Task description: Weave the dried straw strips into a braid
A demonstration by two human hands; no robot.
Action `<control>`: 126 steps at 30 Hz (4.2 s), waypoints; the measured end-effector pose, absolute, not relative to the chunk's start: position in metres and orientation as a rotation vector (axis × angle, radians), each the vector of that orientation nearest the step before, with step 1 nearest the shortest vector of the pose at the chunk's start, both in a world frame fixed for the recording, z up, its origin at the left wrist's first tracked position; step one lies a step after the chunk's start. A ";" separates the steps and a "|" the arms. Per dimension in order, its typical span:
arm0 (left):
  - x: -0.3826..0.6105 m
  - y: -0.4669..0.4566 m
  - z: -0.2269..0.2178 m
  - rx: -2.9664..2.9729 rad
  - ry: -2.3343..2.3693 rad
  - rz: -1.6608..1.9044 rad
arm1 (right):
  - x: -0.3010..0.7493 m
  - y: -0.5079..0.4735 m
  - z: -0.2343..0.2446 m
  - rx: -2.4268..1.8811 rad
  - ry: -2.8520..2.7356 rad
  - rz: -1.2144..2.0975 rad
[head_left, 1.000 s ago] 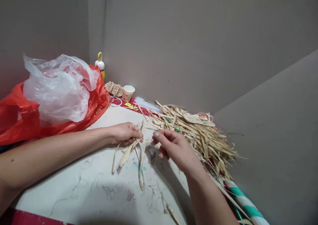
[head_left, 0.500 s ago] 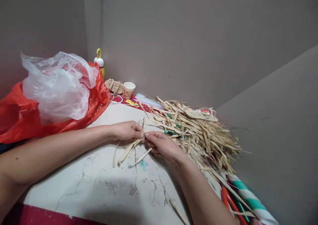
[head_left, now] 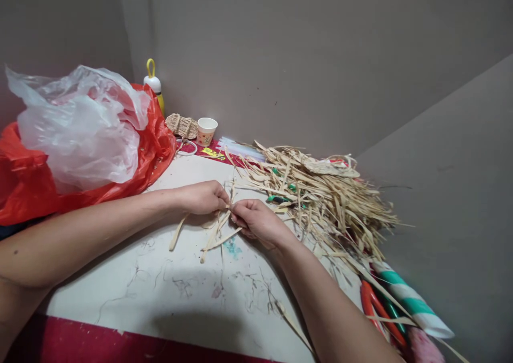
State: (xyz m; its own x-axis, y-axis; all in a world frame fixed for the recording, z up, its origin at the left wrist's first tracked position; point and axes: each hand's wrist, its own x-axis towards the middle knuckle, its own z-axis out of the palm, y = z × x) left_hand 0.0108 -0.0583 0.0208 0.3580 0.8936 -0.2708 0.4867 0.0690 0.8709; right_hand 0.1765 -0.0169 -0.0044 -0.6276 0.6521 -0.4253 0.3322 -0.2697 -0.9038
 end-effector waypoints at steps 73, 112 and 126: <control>0.017 -0.066 0.016 1.661 1.437 0.570 | 0.186 -0.015 -0.001 -1.010 -1.719 2.223; 0.028 -0.069 0.015 0.885 1.214 0.795 | 0.171 -0.072 0.020 -1.171 -2.764 0.631; 0.013 -0.062 0.019 0.703 0.961 0.831 | 0.213 -0.055 0.085 -0.943 -2.519 1.173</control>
State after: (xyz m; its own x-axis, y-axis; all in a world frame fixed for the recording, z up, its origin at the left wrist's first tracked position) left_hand 0.0129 -0.0624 0.0187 0.3252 0.8507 -0.4130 -0.2858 0.5047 0.8146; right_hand 0.2133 -0.0546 0.0853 -0.7740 0.6284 -0.0776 0.4637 0.4792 -0.7452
